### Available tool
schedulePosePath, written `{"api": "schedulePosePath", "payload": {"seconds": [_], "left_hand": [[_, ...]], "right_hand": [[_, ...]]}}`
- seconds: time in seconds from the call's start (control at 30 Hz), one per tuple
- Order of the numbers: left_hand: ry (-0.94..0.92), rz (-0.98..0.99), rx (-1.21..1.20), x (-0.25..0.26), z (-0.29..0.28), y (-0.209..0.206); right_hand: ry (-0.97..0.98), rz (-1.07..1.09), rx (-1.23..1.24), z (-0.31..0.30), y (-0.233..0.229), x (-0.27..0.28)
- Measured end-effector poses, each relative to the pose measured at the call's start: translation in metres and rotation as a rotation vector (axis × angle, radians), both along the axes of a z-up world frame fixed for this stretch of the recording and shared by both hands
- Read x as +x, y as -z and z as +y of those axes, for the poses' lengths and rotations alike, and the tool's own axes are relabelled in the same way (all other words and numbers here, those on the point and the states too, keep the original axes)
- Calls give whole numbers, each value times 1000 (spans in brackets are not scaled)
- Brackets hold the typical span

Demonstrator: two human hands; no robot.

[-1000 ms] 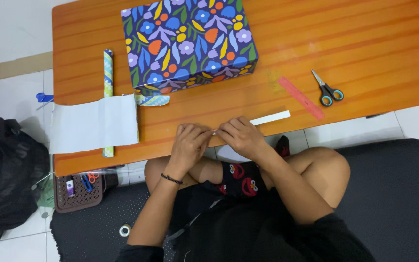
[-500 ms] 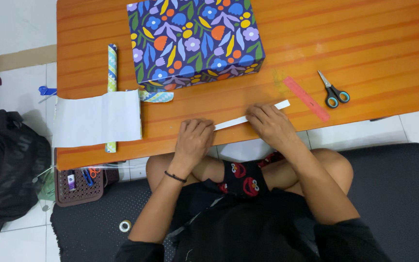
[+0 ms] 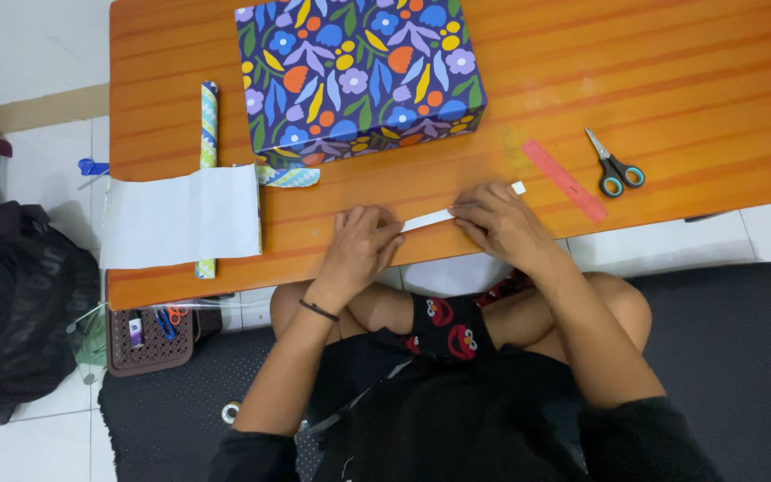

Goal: The person folds a long strip of white paper repeatedly on a wooden table, creating a narrow, accordion-style folded piece. The person smooths the folds and adjusts the paper throughout the process.

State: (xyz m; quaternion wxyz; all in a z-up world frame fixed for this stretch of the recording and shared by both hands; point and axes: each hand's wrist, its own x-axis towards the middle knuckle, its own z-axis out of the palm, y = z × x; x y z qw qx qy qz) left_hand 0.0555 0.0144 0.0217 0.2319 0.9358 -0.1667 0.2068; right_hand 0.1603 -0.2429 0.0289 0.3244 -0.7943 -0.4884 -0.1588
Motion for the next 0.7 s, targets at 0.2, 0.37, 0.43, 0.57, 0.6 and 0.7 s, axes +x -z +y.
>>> {"api": "schedulePosePath", "payload": {"seconds": [0.2,0.37,0.43,0.57,0.6,0.7], "left_hand": [[4,19,7,-8,-4,-3],[-41,-40,23,-15,-15,0],[-35,-37,7,-9,-22,3],[43,-89,-37,7,-47,13],[42,-87,-39,12,-54,15],[8,-65,-109,21,-65,19]], "right_hand": [[71,-57,-54,-4,7,-11],[69,-29,-54,-11,6,-17],[77,-46,-67,-12,5,-17],[76,9,-159,-8,5,-11],[76,40,-171,-7,4,-8],[109,163,-215,-7,3,-5]]}}
